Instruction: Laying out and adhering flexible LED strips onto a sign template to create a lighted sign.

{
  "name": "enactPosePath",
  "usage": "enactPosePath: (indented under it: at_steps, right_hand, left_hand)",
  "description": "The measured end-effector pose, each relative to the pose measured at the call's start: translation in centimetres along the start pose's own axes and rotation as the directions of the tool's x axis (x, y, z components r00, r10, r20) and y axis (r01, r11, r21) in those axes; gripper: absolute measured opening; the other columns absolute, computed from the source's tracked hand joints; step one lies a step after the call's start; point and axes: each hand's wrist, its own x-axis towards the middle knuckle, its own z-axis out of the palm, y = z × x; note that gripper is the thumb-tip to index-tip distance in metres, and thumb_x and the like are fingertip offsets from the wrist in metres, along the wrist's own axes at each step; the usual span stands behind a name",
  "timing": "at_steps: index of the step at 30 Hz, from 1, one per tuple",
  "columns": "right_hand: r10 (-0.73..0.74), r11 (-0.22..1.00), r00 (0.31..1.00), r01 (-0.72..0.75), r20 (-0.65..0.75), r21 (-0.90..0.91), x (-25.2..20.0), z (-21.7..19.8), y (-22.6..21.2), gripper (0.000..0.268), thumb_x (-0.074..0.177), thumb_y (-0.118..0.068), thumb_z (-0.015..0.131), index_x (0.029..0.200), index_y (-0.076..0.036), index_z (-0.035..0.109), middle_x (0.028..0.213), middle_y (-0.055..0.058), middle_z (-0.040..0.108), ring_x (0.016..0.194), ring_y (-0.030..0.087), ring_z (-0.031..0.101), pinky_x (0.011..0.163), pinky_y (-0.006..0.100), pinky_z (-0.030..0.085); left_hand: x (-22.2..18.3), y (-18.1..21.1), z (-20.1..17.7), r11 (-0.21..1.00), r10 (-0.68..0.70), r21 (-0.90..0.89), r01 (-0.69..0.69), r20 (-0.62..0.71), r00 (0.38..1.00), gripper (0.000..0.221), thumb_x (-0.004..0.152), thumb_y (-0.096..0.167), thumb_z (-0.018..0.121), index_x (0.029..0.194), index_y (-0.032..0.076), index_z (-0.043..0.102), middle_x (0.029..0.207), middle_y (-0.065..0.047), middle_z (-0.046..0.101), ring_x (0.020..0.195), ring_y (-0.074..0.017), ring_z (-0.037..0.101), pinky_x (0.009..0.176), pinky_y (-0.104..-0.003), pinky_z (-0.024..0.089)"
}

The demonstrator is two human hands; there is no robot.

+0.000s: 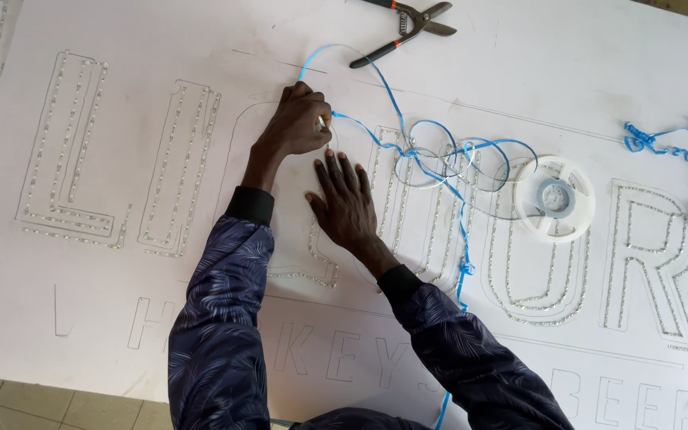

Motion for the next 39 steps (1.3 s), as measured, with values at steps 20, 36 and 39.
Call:
enactPosePath:
  at_steps: [20, 36, 39]
  right_hand:
    - [-0.084, 0.996, 0.996, 0.084, 0.038, 0.009, 2.9, 0.1, 0.7, 0.063, 0.123, -0.054, 0.041, 0.175, -0.018, 0.046, 0.184, 0.017, 0.039, 0.169, 0.039, 0.040, 0.133, 0.063, 0.031]
    - [-0.090, 0.989, 0.937, 0.123, -0.338, 0.078, 3.5, 1.8, 2.0, 0.031, 0.095, -0.016, 0.083, 0.125, -0.018, 0.085, 0.139, 0.005, 0.083, 0.137, 0.029, 0.074, 0.119, 0.049, 0.054]
    - [-0.107, 0.987, 0.923, 0.145, -0.369, 0.076, 3.6, 1.9, 2.0, 0.028, 0.089, -0.012, 0.082, 0.117, -0.017, 0.086, 0.136, 0.006, 0.085, 0.133, 0.028, 0.077, 0.116, 0.048, 0.056]
  left_hand:
    - [-0.2, -2.6, -1.5, 1.000, 0.002, 0.001, -0.002, 0.003, 1.000, 0.016, 0.087, 0.035, 0.090, 0.099, 0.029, 0.082, 0.109, -0.002, 0.080, 0.138, -0.0312, 0.060, 0.127, -0.057, 0.035]
    - [1.7, -2.5, 0.8, 0.979, -0.003, -0.203, -0.024, -0.134, 0.991, 0.030, 0.082, 0.020, 0.085, 0.110, 0.023, 0.074, 0.088, 0.004, 0.070, 0.121, -0.0253, 0.061, 0.120, -0.052, 0.039]
    - [1.8, -2.4, 0.8, 0.975, -0.002, -0.222, -0.024, -0.117, 0.993, 0.033, 0.082, 0.018, 0.084, 0.113, 0.021, 0.073, 0.088, 0.003, 0.070, 0.122, -0.0256, 0.060, 0.121, -0.052, 0.038]
